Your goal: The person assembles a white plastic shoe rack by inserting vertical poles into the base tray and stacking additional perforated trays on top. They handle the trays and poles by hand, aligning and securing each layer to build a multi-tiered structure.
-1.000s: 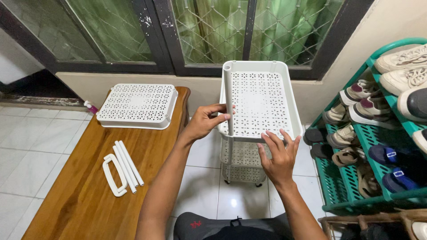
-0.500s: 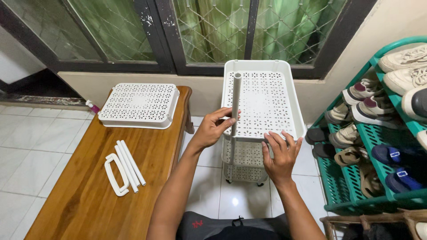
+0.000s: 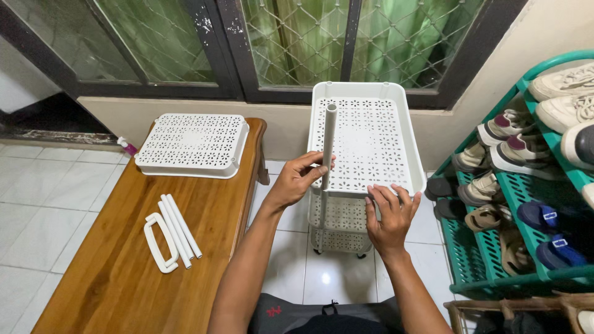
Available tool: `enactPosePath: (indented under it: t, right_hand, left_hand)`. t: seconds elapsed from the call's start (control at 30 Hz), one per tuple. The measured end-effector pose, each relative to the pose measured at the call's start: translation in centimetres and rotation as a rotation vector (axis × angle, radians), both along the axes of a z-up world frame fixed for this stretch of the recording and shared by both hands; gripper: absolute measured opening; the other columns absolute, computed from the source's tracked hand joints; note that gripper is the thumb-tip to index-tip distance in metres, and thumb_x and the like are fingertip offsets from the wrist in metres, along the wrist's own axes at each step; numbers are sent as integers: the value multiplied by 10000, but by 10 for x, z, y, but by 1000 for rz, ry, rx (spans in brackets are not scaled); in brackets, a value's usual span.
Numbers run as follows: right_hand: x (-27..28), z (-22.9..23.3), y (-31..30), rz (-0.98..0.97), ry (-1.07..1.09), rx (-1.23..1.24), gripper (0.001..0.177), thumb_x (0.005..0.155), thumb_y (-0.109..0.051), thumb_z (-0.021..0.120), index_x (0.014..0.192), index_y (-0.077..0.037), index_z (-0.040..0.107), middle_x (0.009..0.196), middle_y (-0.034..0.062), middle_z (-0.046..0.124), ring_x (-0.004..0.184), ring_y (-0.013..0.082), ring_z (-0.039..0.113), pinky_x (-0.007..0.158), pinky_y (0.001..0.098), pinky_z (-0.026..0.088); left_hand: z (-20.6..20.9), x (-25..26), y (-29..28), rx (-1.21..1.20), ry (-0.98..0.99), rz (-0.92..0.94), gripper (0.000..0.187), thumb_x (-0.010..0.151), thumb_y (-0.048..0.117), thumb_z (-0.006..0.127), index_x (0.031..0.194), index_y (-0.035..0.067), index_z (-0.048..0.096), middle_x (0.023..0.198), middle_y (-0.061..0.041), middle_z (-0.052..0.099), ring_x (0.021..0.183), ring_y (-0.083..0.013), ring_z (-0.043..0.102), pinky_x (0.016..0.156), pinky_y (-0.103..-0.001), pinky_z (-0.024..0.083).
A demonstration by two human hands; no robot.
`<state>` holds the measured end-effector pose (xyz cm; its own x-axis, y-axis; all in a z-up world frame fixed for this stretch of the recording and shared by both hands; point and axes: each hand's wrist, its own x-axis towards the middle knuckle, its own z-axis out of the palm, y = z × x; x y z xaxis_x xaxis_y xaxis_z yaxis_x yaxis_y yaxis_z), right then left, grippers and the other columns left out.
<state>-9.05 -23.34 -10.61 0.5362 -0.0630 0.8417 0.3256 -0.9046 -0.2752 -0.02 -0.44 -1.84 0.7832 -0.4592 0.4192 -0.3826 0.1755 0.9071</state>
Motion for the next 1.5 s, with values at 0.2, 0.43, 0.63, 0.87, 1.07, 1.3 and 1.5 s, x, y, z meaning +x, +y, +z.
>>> enactPosePath:
  t: [0.2,0.43,0.63,0.87,1.07,1.3,1.5]
  right_hand:
    - [-1,-3,-4,-9,-7,-11,322,913,-117,763,1226,-164,708,1227,-17,682,1318,276,513,1283,572,141]
    - [3,-6,-4,-13,-25,-14,334,912,-111,767,1238,-162,712,1215,-14,678,1310,278,519,1283,566,135]
    - [5,-8,-5,-5,-29,-8,324,910,-111,770,1224,-169,717,1204,-24,677,1301,274,522,1285,553,132]
    - [7,-11,-4,-16,-48,-7,321,910,-103,774,1219,-169,717,1191,-22,683,1299,274,524,1291,548,124]
    - [8,-11,-4,-15,-55,-30,320,922,-97,772,1230,-165,715,1191,-19,681,1309,277,516,1285,549,127]
    - [-11,21,0,-1,40,-31,328,875,-110,735,1201,-134,711,1206,30,687,1285,284,512,1225,556,203]
    - [-19,20,29,371,-120,-29,228,872,-63,691,1100,-58,683,1070,85,670,1053,281,598,954,447,470]
  left_hand:
    - [-1,-11,1,142,-159,217,381,835,167,823,1168,17,720,1132,-84,731,1011,-185,719,823,-344,612]
    - [-21,-19,2,280,-477,428,317,801,181,870,1038,-4,766,989,-129,780,946,-266,728,848,-371,569]
    - [-31,-16,1,223,-466,379,269,865,153,819,1055,-25,752,1009,-148,776,980,-280,727,976,-406,536]
    - [-29,-13,4,276,-474,279,256,939,197,762,1108,4,756,1069,-147,769,1009,-268,741,1176,-463,432]
    - [-33,-10,4,332,-392,276,288,925,215,751,1141,25,759,1066,-118,774,1039,-248,723,1239,-513,315]
    - [-40,-12,1,312,-385,311,270,931,207,749,1131,27,756,1077,-122,773,1070,-251,718,1256,-511,306]
    - [-35,-24,8,250,-381,438,339,899,178,771,1199,24,726,1234,-173,709,1236,-300,631,1134,-444,421]
